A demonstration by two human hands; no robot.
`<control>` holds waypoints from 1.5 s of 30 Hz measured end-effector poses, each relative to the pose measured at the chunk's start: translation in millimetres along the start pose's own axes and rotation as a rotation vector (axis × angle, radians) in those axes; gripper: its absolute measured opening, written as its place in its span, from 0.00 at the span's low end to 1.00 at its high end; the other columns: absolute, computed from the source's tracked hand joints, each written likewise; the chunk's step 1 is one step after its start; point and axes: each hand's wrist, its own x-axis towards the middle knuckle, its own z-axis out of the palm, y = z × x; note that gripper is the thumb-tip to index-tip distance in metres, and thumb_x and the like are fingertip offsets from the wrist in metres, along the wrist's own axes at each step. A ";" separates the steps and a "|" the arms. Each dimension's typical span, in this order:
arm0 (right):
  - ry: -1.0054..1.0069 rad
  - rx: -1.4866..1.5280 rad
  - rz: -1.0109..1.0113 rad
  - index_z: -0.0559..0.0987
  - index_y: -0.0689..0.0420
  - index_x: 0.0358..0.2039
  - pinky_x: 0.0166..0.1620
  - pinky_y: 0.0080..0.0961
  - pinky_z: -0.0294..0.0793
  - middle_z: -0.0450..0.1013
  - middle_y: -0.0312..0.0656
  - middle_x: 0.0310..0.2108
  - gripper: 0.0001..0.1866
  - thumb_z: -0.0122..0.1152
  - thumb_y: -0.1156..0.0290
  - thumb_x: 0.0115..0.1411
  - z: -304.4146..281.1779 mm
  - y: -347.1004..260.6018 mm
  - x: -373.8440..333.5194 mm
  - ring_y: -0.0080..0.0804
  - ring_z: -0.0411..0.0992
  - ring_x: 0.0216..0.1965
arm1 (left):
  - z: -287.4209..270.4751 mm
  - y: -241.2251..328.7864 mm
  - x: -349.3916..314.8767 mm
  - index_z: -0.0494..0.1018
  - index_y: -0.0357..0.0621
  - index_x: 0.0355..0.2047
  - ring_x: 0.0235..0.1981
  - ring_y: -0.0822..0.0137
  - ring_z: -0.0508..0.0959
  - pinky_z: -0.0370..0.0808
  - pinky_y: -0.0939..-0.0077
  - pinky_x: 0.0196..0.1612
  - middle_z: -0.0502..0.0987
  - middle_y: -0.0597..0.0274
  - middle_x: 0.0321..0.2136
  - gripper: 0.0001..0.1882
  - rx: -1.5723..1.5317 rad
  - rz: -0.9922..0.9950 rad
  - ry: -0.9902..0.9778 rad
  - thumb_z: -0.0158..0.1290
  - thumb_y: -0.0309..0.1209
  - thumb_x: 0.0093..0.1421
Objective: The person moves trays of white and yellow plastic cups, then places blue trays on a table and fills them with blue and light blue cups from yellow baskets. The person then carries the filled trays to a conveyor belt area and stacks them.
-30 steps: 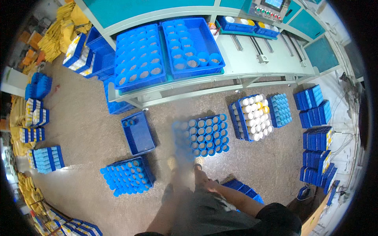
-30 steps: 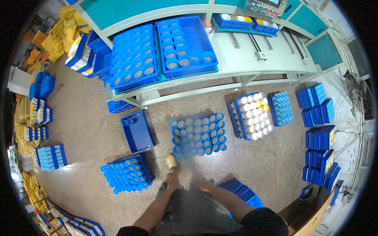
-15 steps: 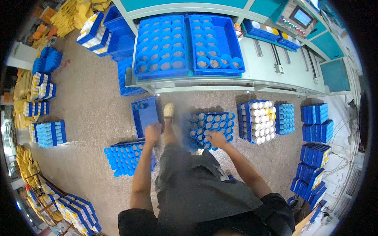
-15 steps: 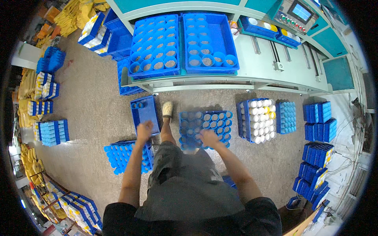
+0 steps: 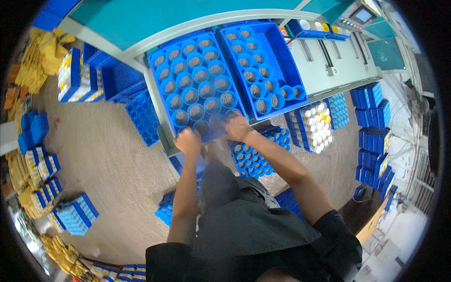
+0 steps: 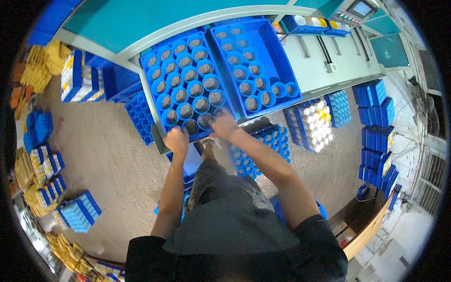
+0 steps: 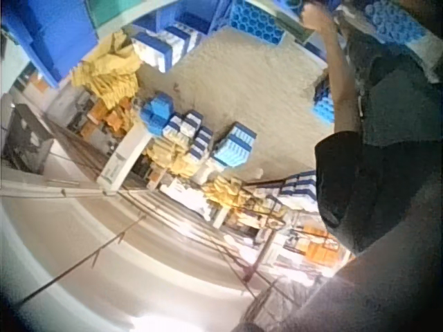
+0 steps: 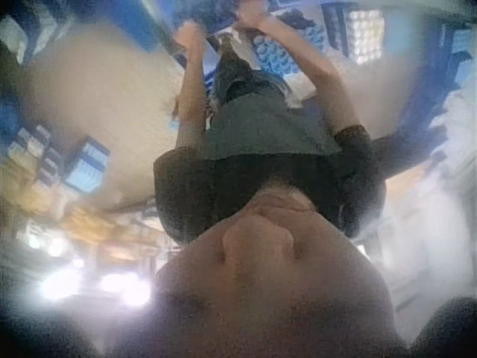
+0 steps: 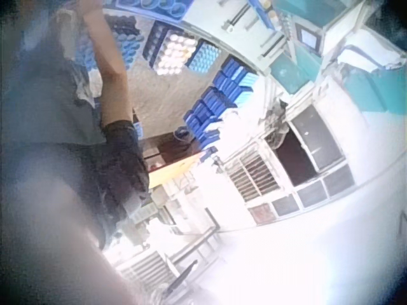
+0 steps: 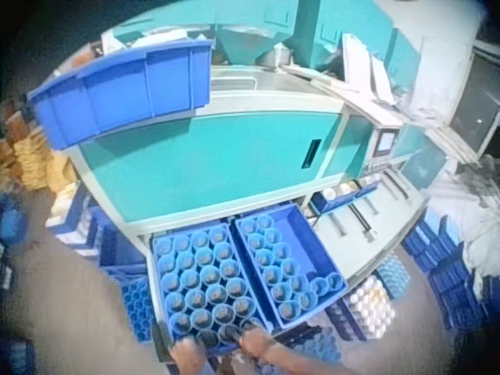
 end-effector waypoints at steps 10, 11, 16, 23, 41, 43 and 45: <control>0.088 0.297 0.088 0.82 0.54 0.38 0.45 0.41 0.77 0.79 0.48 0.35 0.15 0.66 0.57 0.57 -61.2 23.9 -13.0 0.47 0.77 0.42 | -150.9 -19.1 80.8 0.75 0.45 0.19 0.27 0.49 0.77 0.68 0.54 0.35 0.77 0.53 0.21 0.13 -0.241 0.235 -0.017 0.66 0.37 0.51; 0.081 0.316 0.137 0.83 0.53 0.38 0.46 0.44 0.77 0.79 0.47 0.35 0.15 0.65 0.56 0.58 -61.6 21.0 -13.8 0.48 0.78 0.41 | -158.3 -12.9 99.6 0.75 0.45 0.19 0.28 0.49 0.77 0.68 0.55 0.36 0.77 0.53 0.21 0.13 -0.220 0.317 0.010 0.66 0.37 0.52; 0.043 0.168 0.145 0.81 0.46 0.47 0.55 0.50 0.69 0.77 0.46 0.41 0.19 0.62 0.50 0.60 -24.9 -2.5 -3.5 0.46 0.75 0.47 | -157.4 44.1 200.4 0.76 0.45 0.21 0.33 0.52 0.78 0.68 0.56 0.37 0.78 0.54 0.24 0.11 -0.196 0.689 0.265 0.64 0.35 0.55; -0.090 0.275 0.207 0.83 0.54 0.34 0.36 0.43 0.79 0.78 0.50 0.33 0.12 0.61 0.59 0.58 13.3 -10.9 14.4 0.49 0.79 0.37 | -103.7 121.0 287.6 0.79 0.44 0.27 0.35 0.55 0.77 0.66 0.60 0.41 0.81 0.60 0.30 0.09 -0.207 0.967 0.248 0.63 0.36 0.56; 0.628 0.670 0.713 0.83 0.61 0.31 0.36 0.46 0.78 0.77 0.57 0.25 0.15 0.67 0.59 0.58 -125.2 62.0 69.2 0.55 0.79 0.31 | -108.8 140.8 292.7 0.82 0.47 0.33 0.39 0.54 0.80 0.72 0.58 0.44 0.82 0.57 0.33 0.08 -0.093 0.875 0.257 0.63 0.36 0.56; 0.518 0.594 0.687 0.83 0.61 0.32 0.38 0.46 0.79 0.78 0.57 0.25 0.18 0.66 0.56 0.59 -124.2 60.0 83.6 0.55 0.79 0.31 | -116.0 136.1 278.8 0.82 0.46 0.33 0.38 0.52 0.80 0.73 0.57 0.42 0.81 0.56 0.33 0.08 -0.139 0.823 0.248 0.61 0.35 0.57; 0.401 0.573 0.678 0.83 0.62 0.36 0.39 0.45 0.81 0.79 0.56 0.26 0.20 0.63 0.53 0.62 -126.8 55.8 84.4 0.54 0.80 0.33 | -120.1 135.5 260.7 0.82 0.44 0.33 0.37 0.50 0.80 0.75 0.56 0.40 0.81 0.54 0.32 0.07 -0.242 0.794 0.242 0.60 0.33 0.59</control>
